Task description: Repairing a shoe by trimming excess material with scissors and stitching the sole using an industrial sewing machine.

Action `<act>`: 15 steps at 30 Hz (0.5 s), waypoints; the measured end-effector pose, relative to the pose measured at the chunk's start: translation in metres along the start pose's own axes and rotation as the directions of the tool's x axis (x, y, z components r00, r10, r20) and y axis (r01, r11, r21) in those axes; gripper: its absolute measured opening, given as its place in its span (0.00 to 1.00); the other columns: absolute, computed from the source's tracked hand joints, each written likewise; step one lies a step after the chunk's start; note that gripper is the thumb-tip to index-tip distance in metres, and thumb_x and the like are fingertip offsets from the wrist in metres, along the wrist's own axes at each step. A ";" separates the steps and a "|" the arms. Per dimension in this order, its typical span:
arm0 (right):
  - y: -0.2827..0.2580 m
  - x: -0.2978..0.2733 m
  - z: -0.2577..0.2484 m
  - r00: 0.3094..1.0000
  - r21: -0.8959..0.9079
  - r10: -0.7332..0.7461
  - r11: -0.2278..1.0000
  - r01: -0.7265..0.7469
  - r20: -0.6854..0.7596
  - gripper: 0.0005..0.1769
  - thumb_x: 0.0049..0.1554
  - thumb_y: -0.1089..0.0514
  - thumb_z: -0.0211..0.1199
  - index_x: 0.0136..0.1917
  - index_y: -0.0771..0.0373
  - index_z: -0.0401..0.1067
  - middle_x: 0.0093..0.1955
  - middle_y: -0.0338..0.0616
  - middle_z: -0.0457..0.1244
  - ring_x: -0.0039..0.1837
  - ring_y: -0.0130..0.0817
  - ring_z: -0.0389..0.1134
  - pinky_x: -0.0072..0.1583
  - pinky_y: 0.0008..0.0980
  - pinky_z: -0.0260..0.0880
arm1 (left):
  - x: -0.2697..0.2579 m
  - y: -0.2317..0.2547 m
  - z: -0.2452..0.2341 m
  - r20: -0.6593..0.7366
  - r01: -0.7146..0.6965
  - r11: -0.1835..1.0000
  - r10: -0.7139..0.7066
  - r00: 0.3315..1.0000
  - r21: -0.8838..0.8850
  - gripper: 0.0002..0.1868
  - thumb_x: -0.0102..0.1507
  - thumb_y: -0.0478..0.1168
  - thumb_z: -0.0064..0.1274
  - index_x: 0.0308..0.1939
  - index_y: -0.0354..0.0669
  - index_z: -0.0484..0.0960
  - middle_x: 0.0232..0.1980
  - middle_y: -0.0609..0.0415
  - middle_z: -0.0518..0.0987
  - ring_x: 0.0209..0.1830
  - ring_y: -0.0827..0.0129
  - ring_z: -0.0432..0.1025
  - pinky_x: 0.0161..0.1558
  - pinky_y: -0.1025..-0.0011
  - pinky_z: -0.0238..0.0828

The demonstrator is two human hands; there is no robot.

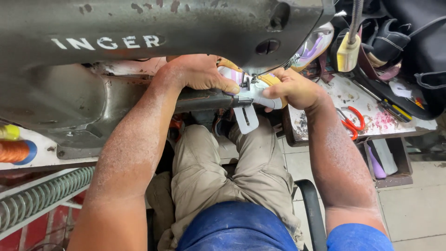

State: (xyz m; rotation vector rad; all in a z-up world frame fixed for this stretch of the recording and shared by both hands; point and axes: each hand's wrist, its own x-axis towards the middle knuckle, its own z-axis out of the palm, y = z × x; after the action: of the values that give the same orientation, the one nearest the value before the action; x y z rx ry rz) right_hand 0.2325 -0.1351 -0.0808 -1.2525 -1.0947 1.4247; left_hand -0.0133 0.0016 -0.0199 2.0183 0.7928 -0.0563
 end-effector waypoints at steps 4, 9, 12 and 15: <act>0.026 0.020 -0.015 0.997 -0.151 0.027 0.988 -0.038 -0.071 0.15 0.51 0.61 0.72 0.50 0.72 0.77 0.37 0.50 0.69 0.37 0.33 0.73 0.37 0.37 0.79 | 0.003 0.006 -0.001 0.021 0.041 0.999 -0.041 0.999 0.004 0.27 0.43 0.62 0.77 0.44 0.67 0.89 0.43 0.65 0.87 0.48 0.63 0.80 0.62 0.62 0.68; -0.015 0.013 0.014 0.996 -0.238 -0.018 0.971 -0.003 -0.088 0.16 0.50 0.62 0.74 0.51 0.70 0.78 0.39 0.48 0.70 0.37 0.32 0.74 0.36 0.32 0.79 | -0.004 0.017 -0.002 0.006 0.100 0.995 -0.100 0.995 -0.008 0.25 0.44 0.61 0.76 0.41 0.64 0.89 0.42 0.61 0.87 0.47 0.61 0.80 0.58 0.62 0.71; -0.013 0.012 0.013 0.995 -0.281 -0.034 0.960 0.007 -0.089 0.17 0.50 0.63 0.76 0.52 0.70 0.78 0.39 0.48 0.71 0.36 0.31 0.73 0.35 0.30 0.78 | -0.014 0.027 0.002 -0.035 0.081 0.987 -0.077 0.996 0.140 0.28 0.52 0.60 0.67 0.53 0.58 0.84 0.54 0.50 0.83 0.58 0.51 0.75 0.63 0.55 0.69; -0.028 0.002 0.020 0.995 -0.424 -0.095 0.903 0.068 -0.041 0.16 0.50 0.60 0.71 0.52 0.65 0.78 0.46 0.39 0.69 0.45 0.27 0.68 0.47 0.28 0.71 | -0.059 0.034 0.019 -0.191 -0.100 0.896 0.199 0.961 0.432 0.31 0.57 0.52 0.63 0.62 0.47 0.75 0.58 0.40 0.78 0.59 0.46 0.72 0.58 0.52 0.71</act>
State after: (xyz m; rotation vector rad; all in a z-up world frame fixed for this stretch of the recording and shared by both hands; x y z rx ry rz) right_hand 0.2142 -0.1288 -0.0518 -1.5199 -1.4489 1.1094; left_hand -0.0357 -0.0557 0.0151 2.5265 0.8157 0.1090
